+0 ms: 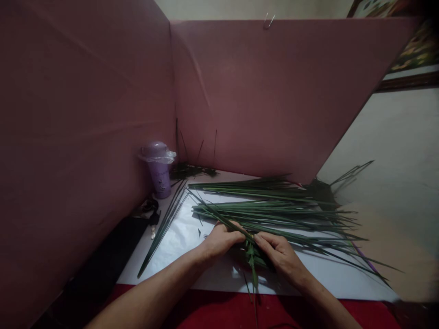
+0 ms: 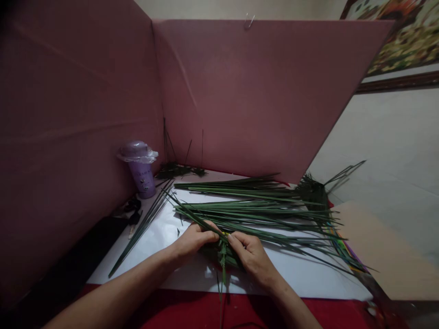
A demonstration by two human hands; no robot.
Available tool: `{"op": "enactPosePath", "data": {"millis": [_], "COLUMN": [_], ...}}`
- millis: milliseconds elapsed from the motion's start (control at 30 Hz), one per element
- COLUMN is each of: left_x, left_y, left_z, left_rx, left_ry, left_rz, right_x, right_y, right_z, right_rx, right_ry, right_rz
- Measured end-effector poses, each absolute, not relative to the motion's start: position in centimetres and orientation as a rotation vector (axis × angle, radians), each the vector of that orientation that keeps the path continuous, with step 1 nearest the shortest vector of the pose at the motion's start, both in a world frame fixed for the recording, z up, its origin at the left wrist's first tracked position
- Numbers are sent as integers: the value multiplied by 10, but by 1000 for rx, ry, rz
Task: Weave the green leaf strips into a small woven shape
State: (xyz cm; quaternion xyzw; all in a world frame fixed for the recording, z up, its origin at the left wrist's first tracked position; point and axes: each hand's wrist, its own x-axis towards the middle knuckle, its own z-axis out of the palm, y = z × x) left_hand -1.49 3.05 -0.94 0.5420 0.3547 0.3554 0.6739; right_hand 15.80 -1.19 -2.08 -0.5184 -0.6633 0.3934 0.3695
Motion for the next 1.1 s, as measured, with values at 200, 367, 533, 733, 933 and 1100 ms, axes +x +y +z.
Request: {"op": "enactPosePath", "data": {"millis": [200, 367, 533, 733, 933, 1100], "left_x": [-13, -13, -15, -14, -14, -14], "left_y": [31, 31, 33, 33, 34, 33], "left_z": [-9, -11, -13, -15, -13, -13], "left_rx": [1177, 1122, 1162, 1179, 1209, 1225], "left_ry": [734, 651, 632, 601, 602, 702], "left_rz": [804, 814, 808, 818, 816, 827], "right_x": [157, 158, 158, 159, 157, 157], "right_y": [-13, -12, -13, -13, -13, -12], "right_z": [-18, -21, -21, -19, -21, -22], "right_rx": [-1308, -1311, -1314, -1319, -1310, -1309], "right_ry": [-1684, -1659, -1676, -1689, -1632, -1584], "right_rz": [1023, 1001, 965, 964, 1017, 996]}}
